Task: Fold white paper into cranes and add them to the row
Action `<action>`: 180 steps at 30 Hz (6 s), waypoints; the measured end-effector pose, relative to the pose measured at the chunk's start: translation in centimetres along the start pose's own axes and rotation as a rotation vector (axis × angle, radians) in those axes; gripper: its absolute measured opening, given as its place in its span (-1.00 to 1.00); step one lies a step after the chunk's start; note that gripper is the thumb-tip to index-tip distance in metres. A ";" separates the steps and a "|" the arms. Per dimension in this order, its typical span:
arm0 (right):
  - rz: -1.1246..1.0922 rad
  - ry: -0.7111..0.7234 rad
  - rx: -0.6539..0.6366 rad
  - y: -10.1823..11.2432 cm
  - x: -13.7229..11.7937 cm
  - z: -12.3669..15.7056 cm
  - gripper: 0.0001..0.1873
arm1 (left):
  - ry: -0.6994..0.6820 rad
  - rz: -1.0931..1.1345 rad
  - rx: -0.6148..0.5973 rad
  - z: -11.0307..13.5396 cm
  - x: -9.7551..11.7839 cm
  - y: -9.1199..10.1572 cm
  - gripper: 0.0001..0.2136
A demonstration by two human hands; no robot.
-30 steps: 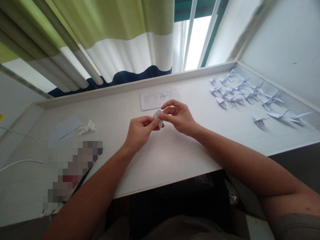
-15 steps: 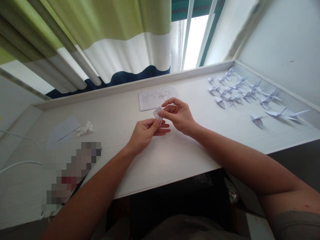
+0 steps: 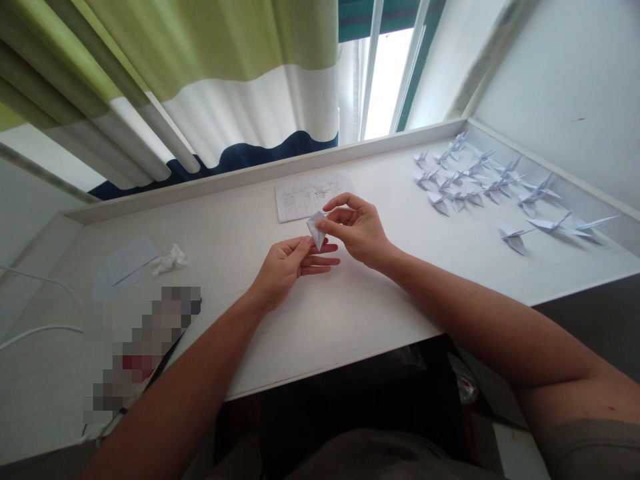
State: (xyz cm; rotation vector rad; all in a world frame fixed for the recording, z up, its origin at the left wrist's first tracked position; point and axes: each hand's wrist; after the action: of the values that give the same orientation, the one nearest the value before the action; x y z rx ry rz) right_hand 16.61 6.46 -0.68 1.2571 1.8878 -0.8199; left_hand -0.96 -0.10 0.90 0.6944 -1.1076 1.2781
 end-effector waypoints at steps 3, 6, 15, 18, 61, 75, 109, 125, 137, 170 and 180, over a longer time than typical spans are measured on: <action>-0.016 0.003 0.003 0.1 0.2 0.0 -0.53 | -0.022 -0.016 -0.008 -0.1 -0.1 0.0 -0.55; -0.019 -0.002 -0.001 0.1 0.2 0.0 -0.53 | -0.042 -0.042 0.032 -0.2 -0.2 0.0 -0.57; -0.025 0.004 -0.039 -0.6 -0.5 0.2 -0.50 | -0.019 -0.026 0.119 0.1 0.1 -0.2 -0.67; -0.004 0.014 -0.057 -0.7 -0.5 0.2 -0.51 | -0.069 -0.034 0.146 0.1 0.2 -0.2 -0.59; -0.047 -0.009 0.002 -0.4 -0.5 0.0 -0.50 | 0.008 -0.074 0.074 0.3 0.8 0.6 -0.59; -0.110 -0.118 -0.064 -0.4 -1.0 -0.3 -0.60 | -0.125 -0.100 0.150 0.1 0.2 0.2 -0.63; -0.049 -0.151 -0.034 -0.7 0.2 0.0 -0.45 | -0.120 0.000 0.155 -0.6 0.2 0.8 -0.60; -0.071 -0.096 -0.107 -0.4 -0.4 0.0 -0.57 | -0.211 -0.069 0.221 -0.3 0.4 0.8 -0.56; 0.237 0.161 -0.168 -0.6 -0.5 0.7 -0.78 | -0.289 -0.050 0.318 -0.5 0.2 0.9 -0.66; 0.016 0.088 -0.020 -0.9 0.2 0.6 -0.60 | -0.004 -0.063 -0.003 -0.2 0.5 1.5 -0.61; 0.011 0.064 -0.009 -1.4 -0.7 1.0 -0.61 | -0.100 0.024 -0.093 -0.5 -0.1 1.3 -0.67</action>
State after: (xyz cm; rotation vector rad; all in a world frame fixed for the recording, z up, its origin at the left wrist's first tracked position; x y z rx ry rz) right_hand 15.64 4.89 -0.47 1.3011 1.9312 -0.7732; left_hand -2.08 0.55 0.39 0.6829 -1.2528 1.2144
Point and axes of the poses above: each hand's wrist, its own z-axis away from the middle knuckle, its own y-axis out of the back of the hand, x = y × z, and after that the axes turned 14 degrees about y, right-handed
